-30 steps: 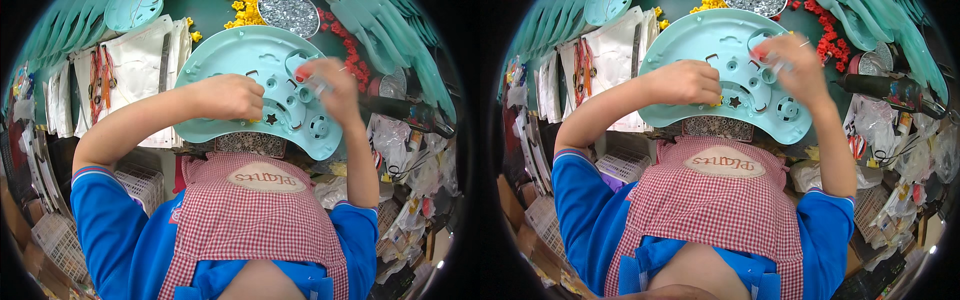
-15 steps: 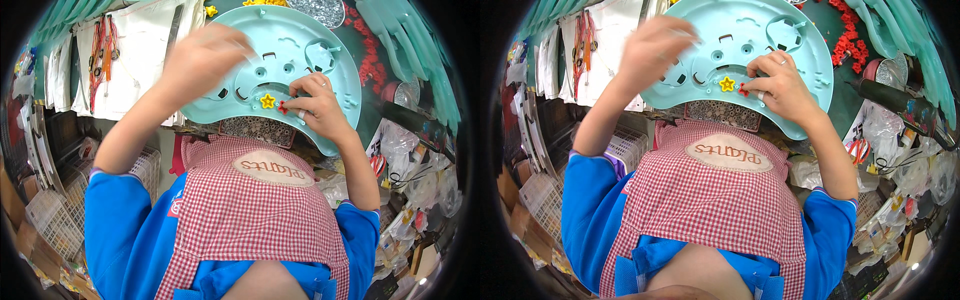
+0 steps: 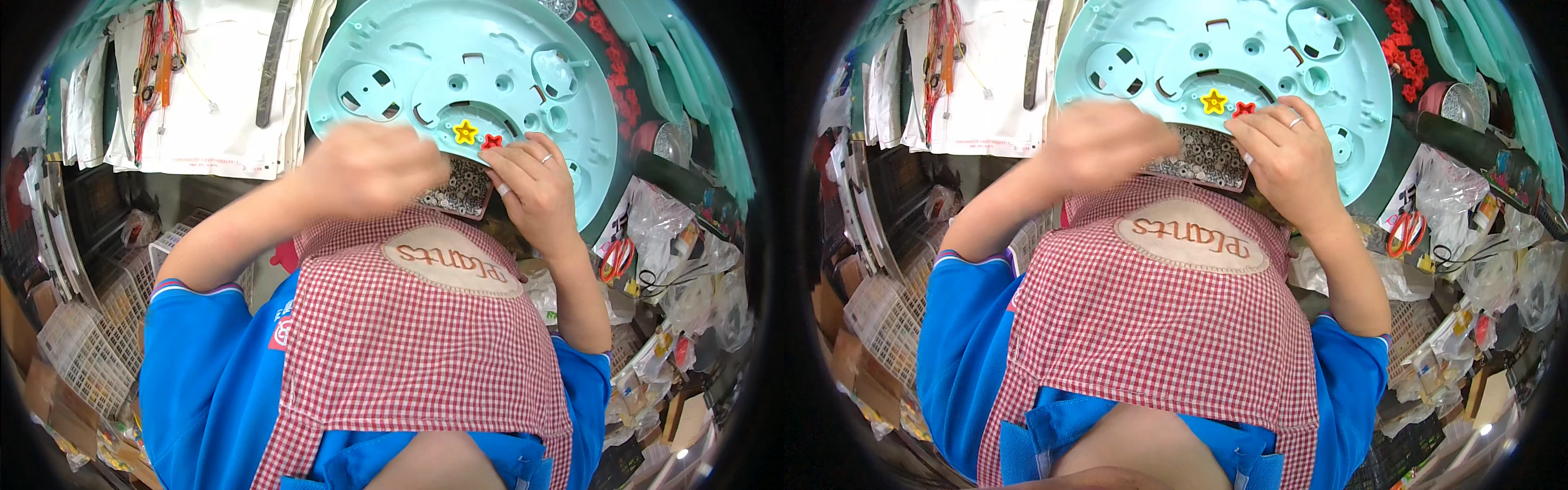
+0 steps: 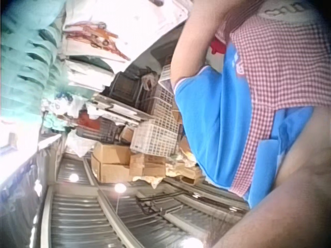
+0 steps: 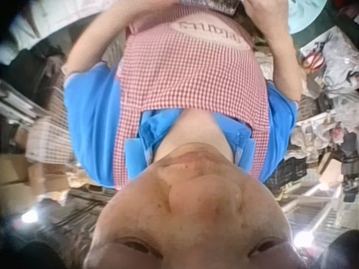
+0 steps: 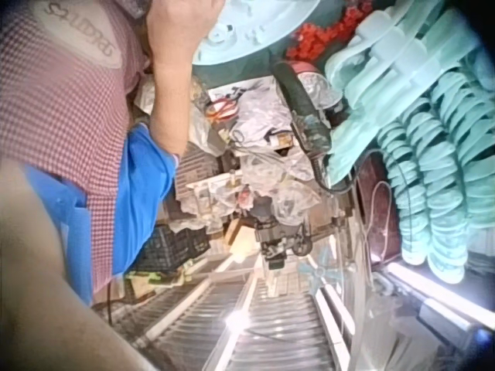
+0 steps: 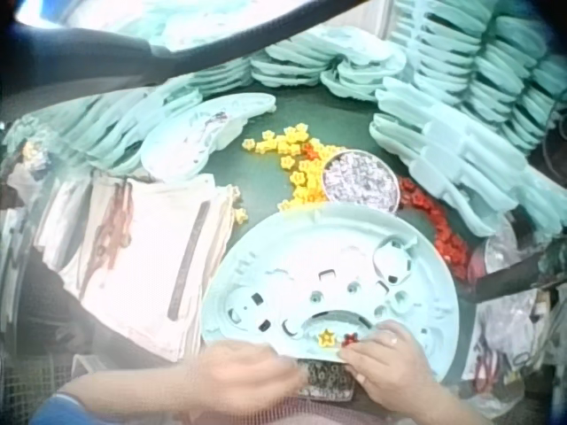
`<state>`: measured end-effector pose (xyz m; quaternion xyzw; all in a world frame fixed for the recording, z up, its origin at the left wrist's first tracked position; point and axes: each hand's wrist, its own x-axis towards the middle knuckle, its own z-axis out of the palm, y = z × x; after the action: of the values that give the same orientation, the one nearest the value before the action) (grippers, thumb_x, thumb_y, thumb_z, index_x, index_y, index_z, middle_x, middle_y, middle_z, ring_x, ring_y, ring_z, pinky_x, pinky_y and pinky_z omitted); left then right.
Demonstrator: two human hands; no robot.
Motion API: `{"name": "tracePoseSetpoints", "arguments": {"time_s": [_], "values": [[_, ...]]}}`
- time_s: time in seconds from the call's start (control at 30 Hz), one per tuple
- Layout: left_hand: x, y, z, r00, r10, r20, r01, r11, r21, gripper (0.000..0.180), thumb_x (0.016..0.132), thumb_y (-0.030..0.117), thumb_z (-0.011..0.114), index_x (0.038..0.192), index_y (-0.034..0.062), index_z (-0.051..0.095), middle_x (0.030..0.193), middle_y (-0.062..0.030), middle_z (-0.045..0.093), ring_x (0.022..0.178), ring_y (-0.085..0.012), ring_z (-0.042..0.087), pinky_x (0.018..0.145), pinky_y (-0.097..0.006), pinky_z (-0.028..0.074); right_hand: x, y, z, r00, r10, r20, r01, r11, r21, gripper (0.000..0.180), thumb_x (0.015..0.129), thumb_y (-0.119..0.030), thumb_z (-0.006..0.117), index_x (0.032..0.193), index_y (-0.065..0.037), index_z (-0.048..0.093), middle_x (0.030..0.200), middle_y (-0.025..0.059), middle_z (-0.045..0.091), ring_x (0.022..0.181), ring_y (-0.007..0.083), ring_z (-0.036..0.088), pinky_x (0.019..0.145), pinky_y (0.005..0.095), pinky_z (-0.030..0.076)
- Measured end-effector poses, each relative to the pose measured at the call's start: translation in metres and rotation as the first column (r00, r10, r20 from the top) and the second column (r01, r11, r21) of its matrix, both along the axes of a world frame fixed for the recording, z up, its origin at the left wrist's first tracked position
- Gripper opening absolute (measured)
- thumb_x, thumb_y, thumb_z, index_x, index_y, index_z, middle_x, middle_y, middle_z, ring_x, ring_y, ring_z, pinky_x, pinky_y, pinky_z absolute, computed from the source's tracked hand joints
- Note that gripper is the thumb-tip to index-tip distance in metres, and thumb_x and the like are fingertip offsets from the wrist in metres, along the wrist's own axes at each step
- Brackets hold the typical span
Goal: The person assembles a light blue decorative plate by inserting small star-shaped pieces into designated slots and using a handheld rotary tool to secure internal components. The person repeatedly picks up the plate, places it on the table, and uses the tool on different sections of the plate's underside.
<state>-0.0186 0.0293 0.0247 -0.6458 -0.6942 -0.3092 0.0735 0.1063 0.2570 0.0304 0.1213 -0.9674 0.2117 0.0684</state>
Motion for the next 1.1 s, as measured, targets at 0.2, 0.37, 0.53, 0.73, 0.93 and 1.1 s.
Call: {"name": "tracePoseSetpoints", "arguments": {"time_s": [0.2,0.37,0.53,0.73,0.93,1.1], "values": [[0.041,0.006,-0.028,0.997,-0.005,0.078,0.038,0.900,-0.434,0.011,0.075,0.012,0.061,0.084,0.0072,0.066,0.088,-0.0030,0.058,0.073,-0.0166,0.063,0.060,-0.028,0.054,0.024,-0.026,-0.006,0.990,0.132,-0.053,-0.139,0.979,-0.146,0.025,0.070,-0.007,0.067,0.095,-0.006,0.068,0.086,0.0039,0.065,0.075,0.0196,0.065,0.063,0.0314,0.054],[0.038,0.006,-0.027,0.989,-0.019,0.144,0.078,0.907,-0.413,0.008,0.075,0.012,0.061,0.080,0.0079,0.064,0.086,-0.0028,0.057,0.073,-0.0183,0.063,0.061,-0.030,0.054,0.027,-0.037,-0.041,0.972,0.083,0.220,-0.056,0.990,-0.129,0.016,0.075,-0.008,0.065,0.091,-0.005,0.064,0.077,0.0080,0.059,0.064,0.0257,0.065,0.056,0.0365,0.054],[0.037,0.008,-0.009,0.968,0.000,0.249,0.099,0.919,-0.382,0.005,0.073,0.012,0.064,0.077,0.0086,0.065,0.079,-0.0021,0.057,0.072,-0.0195,0.062,0.058,-0.032,0.052,0.030,-0.034,-0.029,0.966,0.028,0.257,0.028,0.977,-0.211,0.013,0.077,-0.005,0.065,0.089,-0.005,0.061,0.079,0.0112,0.061,0.068,0.0299,0.065,0.061,0.0398,0.054],[-0.028,0.061,0.004,0.947,0.172,0.271,-0.068,0.933,-0.354,0.003,0.075,0.015,0.070,0.076,0.0124,0.072,0.093,-0.0014,0.063,0.088,-0.0207,0.062,0.074,-0.038,0.051,0.024,-0.033,-0.022,0.965,0.027,0.260,0.058,0.948,-0.313,0.014,0.075,-0.002,0.065,0.088,-0.002,0.058,0.082,0.0123,0.063,0.072,0.0326,0.064,0.064,0.0417,0.053],[-0.038,0.081,-0.016,0.994,0.022,0.111,0.023,0.922,-0.386,0.007,0.073,0.013,0.068,0.072,0.0125,0.075,0.097,-0.0006,0.061,0.099,-0.0199,0.056,0.083,-0.037,0.048,0.025,-0.031,-0.006,0.973,0.051,0.225,0.042,0.920,-0.389,0.024,0.071,0.001,0.066,0.094,-0.004,0.065,0.090,0.0104,0.064,0.081,0.0297,0.066,0.072,0.0394,0.054],[-0.035,0.085,-0.010,0.997,0.073,0.024,-0.054,0.894,-0.445,0.006,0.071,0.014,0.069,0.072,0.0119,0.075,0.099,-0.0021,0.061,0.098,-0.0207,0.055,0.084,-0.037,0.045,0.015,-0.022,0.018,0.991,0.031,0.130,0.029,0.899,-0.437,0.024,0.073,0.003,0.069,0.095,-0.005,0.071,0.090,0.0087,0.069,0.080,0.0256,0.067,0.070,0.0334,0.054]]}}
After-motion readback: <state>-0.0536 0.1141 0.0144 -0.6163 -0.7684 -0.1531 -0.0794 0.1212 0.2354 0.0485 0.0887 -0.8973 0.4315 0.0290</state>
